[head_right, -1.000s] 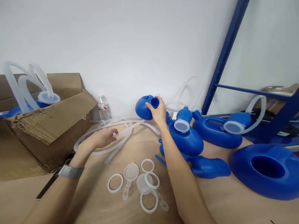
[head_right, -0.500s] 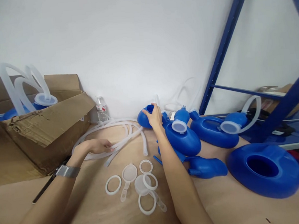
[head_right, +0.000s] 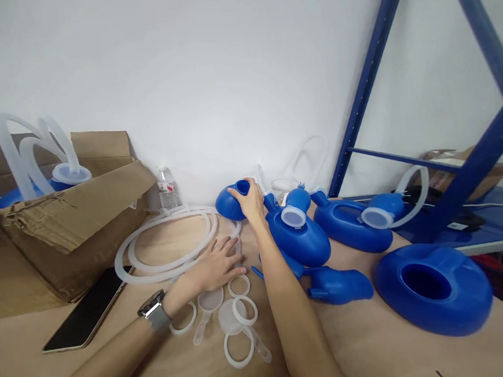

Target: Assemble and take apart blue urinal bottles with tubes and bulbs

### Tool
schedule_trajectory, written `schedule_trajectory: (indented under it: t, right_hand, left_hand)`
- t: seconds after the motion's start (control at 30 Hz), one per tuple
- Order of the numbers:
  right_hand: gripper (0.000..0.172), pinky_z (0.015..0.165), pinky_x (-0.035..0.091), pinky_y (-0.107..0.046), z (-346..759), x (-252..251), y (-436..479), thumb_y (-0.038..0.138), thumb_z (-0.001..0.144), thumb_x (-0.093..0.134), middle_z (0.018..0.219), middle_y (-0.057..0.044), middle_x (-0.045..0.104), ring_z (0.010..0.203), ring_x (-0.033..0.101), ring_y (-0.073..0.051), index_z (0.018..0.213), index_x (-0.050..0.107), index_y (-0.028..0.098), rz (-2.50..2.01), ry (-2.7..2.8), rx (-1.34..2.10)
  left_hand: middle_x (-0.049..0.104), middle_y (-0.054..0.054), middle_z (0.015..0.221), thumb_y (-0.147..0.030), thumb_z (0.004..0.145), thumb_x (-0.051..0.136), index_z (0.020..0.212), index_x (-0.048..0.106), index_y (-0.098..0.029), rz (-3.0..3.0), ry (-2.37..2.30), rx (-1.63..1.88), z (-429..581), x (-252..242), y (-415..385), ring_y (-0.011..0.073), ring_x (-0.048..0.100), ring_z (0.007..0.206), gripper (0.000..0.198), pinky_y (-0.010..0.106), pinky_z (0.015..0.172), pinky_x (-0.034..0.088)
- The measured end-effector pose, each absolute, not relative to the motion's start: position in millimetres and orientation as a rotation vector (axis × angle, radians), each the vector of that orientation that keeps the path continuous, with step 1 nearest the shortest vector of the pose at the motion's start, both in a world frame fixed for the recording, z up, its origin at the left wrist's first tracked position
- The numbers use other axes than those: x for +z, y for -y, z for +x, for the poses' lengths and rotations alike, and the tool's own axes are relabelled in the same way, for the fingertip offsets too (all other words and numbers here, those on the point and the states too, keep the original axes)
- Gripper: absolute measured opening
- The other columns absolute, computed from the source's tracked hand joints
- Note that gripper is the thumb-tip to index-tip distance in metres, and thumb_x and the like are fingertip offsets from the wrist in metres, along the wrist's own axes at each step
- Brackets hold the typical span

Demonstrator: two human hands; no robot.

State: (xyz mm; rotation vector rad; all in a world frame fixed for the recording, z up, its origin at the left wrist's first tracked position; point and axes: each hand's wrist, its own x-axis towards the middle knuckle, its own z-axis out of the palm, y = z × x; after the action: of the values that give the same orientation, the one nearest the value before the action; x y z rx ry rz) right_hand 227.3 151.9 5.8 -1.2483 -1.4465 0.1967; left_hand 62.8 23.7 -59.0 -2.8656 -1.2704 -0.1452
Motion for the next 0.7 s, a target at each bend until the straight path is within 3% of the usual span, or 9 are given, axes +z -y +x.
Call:
schedule_trajectory:
  t: [0.1,0.2,0.3,0.37,0.47,0.6,0.7]
  right_hand:
    - [0.055,0.107,0.047,-0.046,225.6,11.9,-148.6,0.049,0.081,0.080,0.128,-0.014,0.070,0.120,0.064,-0.032,0.126,0.064,0.021,-1.187,1.483,0.177]
    - [0.055,0.109,0.046,-0.047,224.9,13.9,-147.9,0.043,0.081,0.080,0.130,-0.014,0.070,0.122,0.063,-0.032,0.128,0.064,0.020,-1.150,1.501,0.169]
    - [0.055,0.112,0.044,-0.046,226.2,11.4,-149.7,0.038,0.081,0.080,0.133,-0.014,0.068,0.124,0.062,-0.031,0.129,0.064,0.019,-1.135,1.517,0.153]
    - [0.054,0.112,0.044,-0.047,227.8,7.8,-151.6,0.035,0.081,0.079,0.132,-0.014,0.069,0.124,0.063,-0.031,0.130,0.064,0.019,-1.151,1.532,0.141]
    - [0.052,0.110,0.046,-0.047,229.8,1.0,-154.0,0.033,0.081,0.078,0.130,-0.013,0.069,0.121,0.064,-0.031,0.130,0.063,0.021,-1.190,1.557,0.119]
    - [0.052,0.106,0.048,-0.047,230.2,-7.7,-155.6,0.030,0.082,0.075,0.130,-0.014,0.068,0.121,0.063,-0.032,0.132,0.062,0.020,-1.260,1.581,0.104]
    - [0.051,0.105,0.048,-0.046,227.6,-12.0,-155.0,0.030,0.085,0.073,0.131,-0.014,0.066,0.122,0.062,-0.031,0.132,0.059,0.020,-1.326,1.584,0.107]
  left_hand:
    - [0.045,0.017,0.159,-0.058,0.102,0.050,0.127,0.071,-0.021,-2.752,1.406,-0.073,50.7,-55.9,-29.6,0.0430,0.037,0.147,0.049,0.058,0.117,0.038]
    - [0.056,0.020,0.144,-0.040,0.103,0.049,0.115,0.074,-0.016,-2.678,1.541,-0.019,34.9,-46.2,-35.3,0.0371,0.056,0.128,0.037,0.049,0.106,0.048]
    - [0.066,0.023,0.121,-0.016,0.100,0.040,0.105,0.075,-0.011,-2.597,1.663,-0.021,24.8,-38.9,-38.0,0.0318,0.064,0.110,0.035,0.043,0.097,0.051]
    - [0.069,0.023,0.112,-0.010,0.096,0.039,0.102,0.075,-0.010,-2.533,1.752,-0.039,21.3,-35.0,-39.3,0.0310,0.066,0.105,0.036,0.042,0.094,0.050]
    - [0.072,0.023,0.106,-0.019,0.097,0.043,0.097,0.076,-0.010,-2.436,1.886,-0.090,15.9,-27.5,-42.7,0.0333,0.066,0.106,0.034,0.042,0.093,0.049]
    - [0.076,0.017,0.092,-0.038,0.098,0.046,0.089,0.076,-0.014,-2.384,2.042,-0.142,-1.2,-12.2,-50.4,0.0297,0.069,0.089,0.040,0.035,0.075,0.048]
    - [0.076,0.015,0.088,-0.043,0.095,0.047,0.083,0.074,-0.015,-2.347,2.110,-0.164,-16.7,-3.4,-55.3,0.0285,0.070,0.083,0.041,0.033,0.068,0.044]
